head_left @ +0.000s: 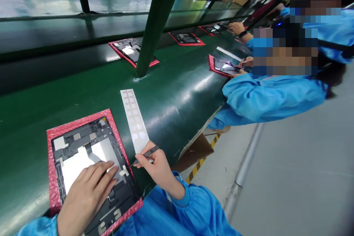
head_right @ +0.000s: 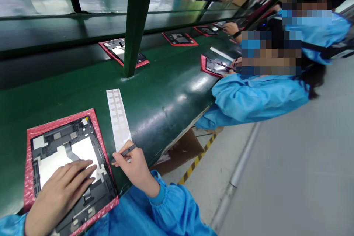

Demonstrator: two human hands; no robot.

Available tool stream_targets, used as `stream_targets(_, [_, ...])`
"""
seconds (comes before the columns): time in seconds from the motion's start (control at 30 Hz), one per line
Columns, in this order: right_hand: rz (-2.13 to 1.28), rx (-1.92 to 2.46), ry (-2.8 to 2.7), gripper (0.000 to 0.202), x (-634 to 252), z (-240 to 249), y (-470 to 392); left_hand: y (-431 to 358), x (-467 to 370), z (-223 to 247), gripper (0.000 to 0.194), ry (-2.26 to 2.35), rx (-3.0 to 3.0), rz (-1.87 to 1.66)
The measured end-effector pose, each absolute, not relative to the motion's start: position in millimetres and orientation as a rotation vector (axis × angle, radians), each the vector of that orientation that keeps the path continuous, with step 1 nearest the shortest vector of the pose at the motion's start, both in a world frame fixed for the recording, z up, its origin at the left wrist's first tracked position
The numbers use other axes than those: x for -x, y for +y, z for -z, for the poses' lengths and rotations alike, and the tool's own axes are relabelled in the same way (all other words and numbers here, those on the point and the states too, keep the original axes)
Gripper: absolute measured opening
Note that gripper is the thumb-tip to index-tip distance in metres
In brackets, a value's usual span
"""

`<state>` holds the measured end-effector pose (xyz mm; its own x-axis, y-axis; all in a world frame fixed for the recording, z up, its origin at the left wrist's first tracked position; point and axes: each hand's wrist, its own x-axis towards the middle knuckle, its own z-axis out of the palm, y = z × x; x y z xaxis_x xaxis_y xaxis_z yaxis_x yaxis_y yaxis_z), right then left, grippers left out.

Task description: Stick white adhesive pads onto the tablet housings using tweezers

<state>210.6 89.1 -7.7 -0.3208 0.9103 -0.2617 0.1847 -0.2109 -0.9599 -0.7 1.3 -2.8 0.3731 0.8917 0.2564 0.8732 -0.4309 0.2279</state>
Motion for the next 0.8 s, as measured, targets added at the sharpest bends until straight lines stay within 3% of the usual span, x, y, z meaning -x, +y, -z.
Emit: stream_targets(0.8, [-1.559,1.367,-1.482,0.019,-208.8,4.0,88.0,-0.2,1.9,6.0,0.032,1.649,-2.549,-0.521])
